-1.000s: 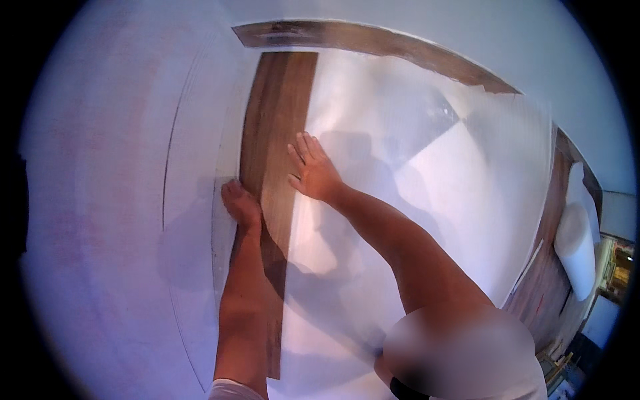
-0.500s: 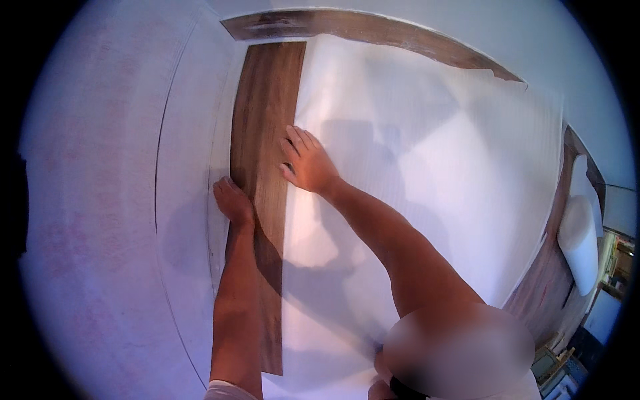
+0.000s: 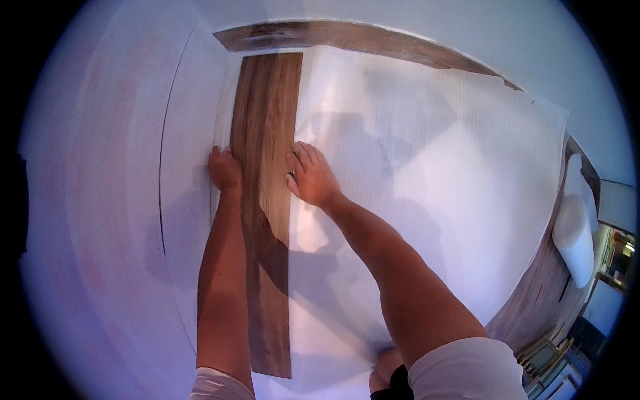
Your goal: The person kneels on the floor and uses a utility knife to cut a large white underlayment sheet. They then place a wooden laminate plank onto the underlayment, align it, and press it down. The person repeats the process of cutting the underlayment and positioning planks.
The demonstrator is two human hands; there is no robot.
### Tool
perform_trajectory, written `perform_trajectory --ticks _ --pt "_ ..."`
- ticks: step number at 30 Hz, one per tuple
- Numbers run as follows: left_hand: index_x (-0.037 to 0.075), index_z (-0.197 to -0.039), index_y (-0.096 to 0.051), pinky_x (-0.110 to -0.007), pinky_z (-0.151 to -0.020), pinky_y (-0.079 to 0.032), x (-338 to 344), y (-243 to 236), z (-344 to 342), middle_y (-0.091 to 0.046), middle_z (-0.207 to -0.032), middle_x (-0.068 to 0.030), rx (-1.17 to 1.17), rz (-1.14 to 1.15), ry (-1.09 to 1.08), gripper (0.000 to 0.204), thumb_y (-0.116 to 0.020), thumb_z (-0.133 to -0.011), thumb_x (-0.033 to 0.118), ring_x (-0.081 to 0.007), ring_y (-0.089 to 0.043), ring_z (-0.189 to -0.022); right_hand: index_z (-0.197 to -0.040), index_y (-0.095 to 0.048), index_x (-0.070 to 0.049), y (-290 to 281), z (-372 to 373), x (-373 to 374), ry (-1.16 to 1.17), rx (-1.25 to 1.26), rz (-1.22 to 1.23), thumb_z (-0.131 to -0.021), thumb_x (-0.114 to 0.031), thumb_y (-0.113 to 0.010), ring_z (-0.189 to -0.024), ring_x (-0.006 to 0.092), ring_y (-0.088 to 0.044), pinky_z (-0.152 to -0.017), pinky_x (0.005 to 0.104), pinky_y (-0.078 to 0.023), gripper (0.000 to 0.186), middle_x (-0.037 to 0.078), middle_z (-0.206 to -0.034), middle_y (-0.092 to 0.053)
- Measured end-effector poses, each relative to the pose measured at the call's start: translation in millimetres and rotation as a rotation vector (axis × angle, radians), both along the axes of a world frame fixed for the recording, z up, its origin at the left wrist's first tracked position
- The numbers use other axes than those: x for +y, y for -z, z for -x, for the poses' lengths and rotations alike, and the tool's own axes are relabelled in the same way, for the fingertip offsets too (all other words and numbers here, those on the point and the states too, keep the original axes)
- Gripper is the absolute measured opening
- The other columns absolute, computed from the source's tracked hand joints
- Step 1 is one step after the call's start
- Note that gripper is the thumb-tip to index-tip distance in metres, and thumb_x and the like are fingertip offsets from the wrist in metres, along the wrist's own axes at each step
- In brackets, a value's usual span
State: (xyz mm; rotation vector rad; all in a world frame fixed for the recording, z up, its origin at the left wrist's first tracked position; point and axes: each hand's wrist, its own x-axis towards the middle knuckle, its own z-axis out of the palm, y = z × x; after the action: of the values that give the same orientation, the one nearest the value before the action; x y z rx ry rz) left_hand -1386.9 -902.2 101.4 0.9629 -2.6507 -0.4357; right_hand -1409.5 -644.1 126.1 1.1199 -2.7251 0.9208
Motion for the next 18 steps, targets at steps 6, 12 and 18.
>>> perform_trajectory --ticks 6,12,18 --pt "0.002 -0.103 -0.066 -0.052 -0.083 -0.052 6.6 -2.0 -3.6 -0.067 -0.101 -0.0194 0.036 -0.03 0.123 0.013 -0.062 -0.101 0.014 -0.0428 -0.065 -0.097 -0.13 -0.058 0.002 16.0 3.1 -2.0 0.031 0.035 0.007 -0.09 -0.023 -0.069 -0.136 0.0426 -0.046 -0.119 0.0545 -0.036 0.048 0.022 -0.141 -0.052" --pt "0.004 -0.102 -0.066 -0.048 -0.078 -0.053 14.0 2.6 -15.4 -0.066 -0.098 -0.0166 0.208 -0.005 0.057 0.011 -0.062 -0.102 0.015 -0.0414 -0.065 -0.093 -0.13 -0.058 0.002 20.1 -3.1 -16.4 0.156 0.033 -0.037 -0.09 -0.021 -0.07 -0.133 0.0419 -0.046 -0.114 0.0538 -0.04 0.048 0.021 -0.143 -0.05" --pt "0.005 -0.108 -0.065 -0.05 -0.078 -0.055 21.3 -15.7 -23.1 -0.065 -0.102 -0.0159 0.188 -0.04 0.053 0.011 -0.06 -0.104 0.015 -0.0412 -0.066 -0.094 -0.13 -0.059 0.003 16.2 -2.6 -1.9 0.108 0.008 -0.031 -0.089 -0.021 -0.071 -0.133 0.0413 -0.045 -0.114 0.0535 -0.04 0.049 0.02 -0.143 -0.05"
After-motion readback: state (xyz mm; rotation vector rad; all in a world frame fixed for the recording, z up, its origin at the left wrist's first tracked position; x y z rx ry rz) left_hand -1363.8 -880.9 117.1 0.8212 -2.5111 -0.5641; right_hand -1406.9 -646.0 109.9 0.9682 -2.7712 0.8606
